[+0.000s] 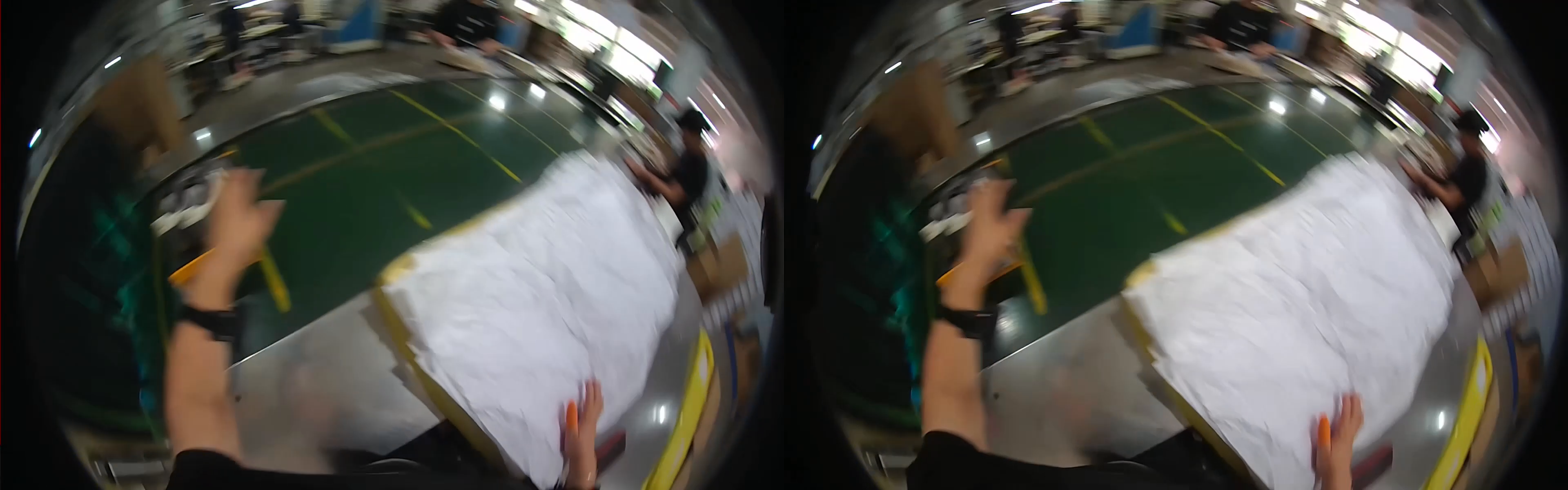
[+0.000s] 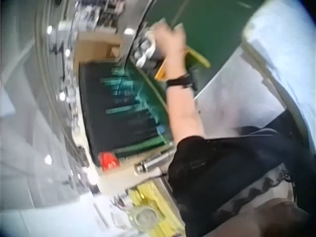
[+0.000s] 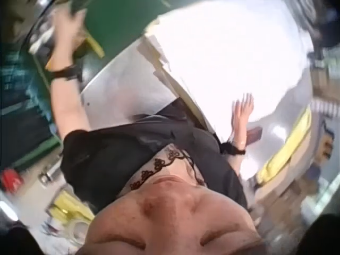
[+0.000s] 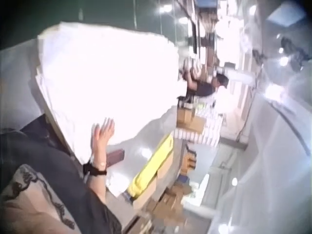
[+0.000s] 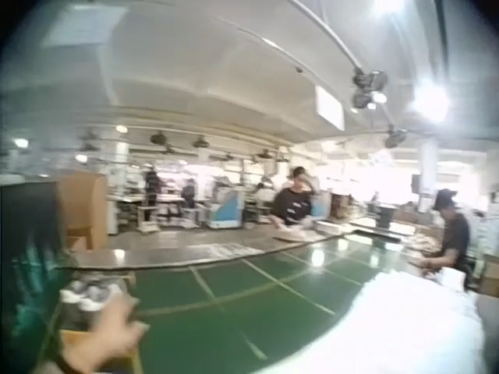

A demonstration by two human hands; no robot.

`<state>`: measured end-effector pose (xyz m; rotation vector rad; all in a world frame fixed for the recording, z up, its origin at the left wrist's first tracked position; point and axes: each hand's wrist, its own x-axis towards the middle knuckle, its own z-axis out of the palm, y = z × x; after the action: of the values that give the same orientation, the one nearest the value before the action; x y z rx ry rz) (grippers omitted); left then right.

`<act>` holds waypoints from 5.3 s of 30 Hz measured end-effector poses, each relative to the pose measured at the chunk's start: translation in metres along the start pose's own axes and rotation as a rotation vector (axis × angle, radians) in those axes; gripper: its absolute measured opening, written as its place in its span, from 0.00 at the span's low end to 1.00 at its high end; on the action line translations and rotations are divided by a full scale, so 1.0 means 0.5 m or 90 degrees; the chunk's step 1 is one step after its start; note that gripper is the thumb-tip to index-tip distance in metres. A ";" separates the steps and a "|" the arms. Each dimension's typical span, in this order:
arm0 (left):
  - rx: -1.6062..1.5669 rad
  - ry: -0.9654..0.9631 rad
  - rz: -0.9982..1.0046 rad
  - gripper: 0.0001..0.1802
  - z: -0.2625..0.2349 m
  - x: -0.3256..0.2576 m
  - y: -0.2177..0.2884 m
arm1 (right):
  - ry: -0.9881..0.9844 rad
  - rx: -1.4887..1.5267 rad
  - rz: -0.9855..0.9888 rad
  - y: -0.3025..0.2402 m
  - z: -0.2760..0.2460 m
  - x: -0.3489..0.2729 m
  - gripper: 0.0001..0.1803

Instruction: The recorder is wrapping shoes in white protective paper and placing them into shoe boxes at a factory conveyor belt.

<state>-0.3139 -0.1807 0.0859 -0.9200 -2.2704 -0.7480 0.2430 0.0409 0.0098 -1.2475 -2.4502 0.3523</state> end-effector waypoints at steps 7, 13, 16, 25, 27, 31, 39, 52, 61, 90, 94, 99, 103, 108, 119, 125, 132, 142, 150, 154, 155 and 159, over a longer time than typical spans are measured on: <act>0.493 -0.331 -0.177 0.31 0.009 0.098 -0.567 | -0.131 0.085 -0.084 -0.090 -0.118 0.036 0.22; 0.459 -0.325 -0.265 0.20 0.043 0.110 -0.349 | -0.092 0.106 -0.078 -0.060 -0.075 -0.041 0.17; 0.407 -0.303 -0.278 0.21 0.044 0.086 -0.577 | -0.052 0.096 -0.119 -0.063 -0.064 -0.029 0.13; -0.399 -0.230 0.035 0.22 -0.031 0.173 0.045 | -0.036 0.107 -0.246 -0.103 -0.109 0.023 0.08; -0.426 -0.351 0.105 0.23 0.002 0.166 0.223 | -0.011 0.088 -0.265 -0.110 -0.098 0.023 0.08; -0.371 -0.253 0.517 0.20 0.114 0.109 0.558 | 0.037 0.063 -0.270 -0.102 -0.095 0.011 0.09; -0.272 -0.435 0.747 0.16 0.279 -0.034 0.749 | 0.066 0.081 -0.333 -0.135 -0.142 0.048 0.10; -0.360 -0.705 0.338 0.31 0.085 0.110 0.661 | 0.090 0.142 -0.225 -0.055 -0.258 0.636 0.10; -0.441 -0.679 0.180 0.12 0.278 0.242 0.567 | 0.179 0.356 -0.025 0.019 -0.160 0.459 0.43; -0.580 -0.764 -0.145 0.28 0.222 -0.108 0.604 | -0.232 0.296 -0.186 0.020 -0.069 0.518 0.36; -0.989 -0.557 -0.498 0.30 0.243 -0.086 0.588 | -0.185 0.316 -0.214 -0.009 -0.068 0.477 0.34; -0.819 -0.725 -0.001 0.26 0.261 -0.043 0.706 | -0.137 0.278 -0.310 -0.016 -0.053 0.460 0.34; -0.443 -0.896 0.195 0.24 0.281 0.037 0.767 | -0.310 0.325 -0.280 -0.014 -0.055 0.502 0.38; -0.218 -0.874 0.274 0.32 0.377 0.131 0.806 | -0.532 0.147 -0.067 -0.022 -0.075 0.652 0.48; -0.469 -0.583 0.564 0.50 0.365 0.085 0.741 | 0.082 0.305 -0.262 -0.074 -0.057 0.383 0.24; -0.565 -1.212 0.148 0.48 0.296 0.103 0.738 | 0.068 1.226 0.399 0.081 0.040 0.330 0.41; -0.486 -1.246 0.227 0.48 0.202 0.060 0.679 | 0.073 1.214 0.206 0.043 -0.031 0.370 0.40; -0.225 -1.204 0.423 0.38 0.211 0.130 0.726 | -0.262 0.217 -0.198 -0.090 -0.039 0.442 0.36; -0.136 -0.563 0.740 0.62 0.272 0.043 0.713 | 0.132 0.202 -0.140 -0.004 -0.034 0.613 0.27; -0.302 -0.542 0.692 0.61 0.349 0.066 0.694 | -0.097 0.531 0.286 0.035 -0.070 0.616 0.29; -0.305 -0.555 0.683 0.61 0.364 0.080 0.689 | -0.111 0.529 0.294 0.025 -0.085 0.600 0.29; -0.358 -0.545 0.663 0.58 0.368 0.089 0.712 | -0.243 0.405 0.199 0.009 -0.194 0.495 0.38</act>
<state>-0.1295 0.1777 0.0900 -2.7817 -1.6792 -0.5144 0.1539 0.2503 0.1475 -1.3362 -2.1186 1.4390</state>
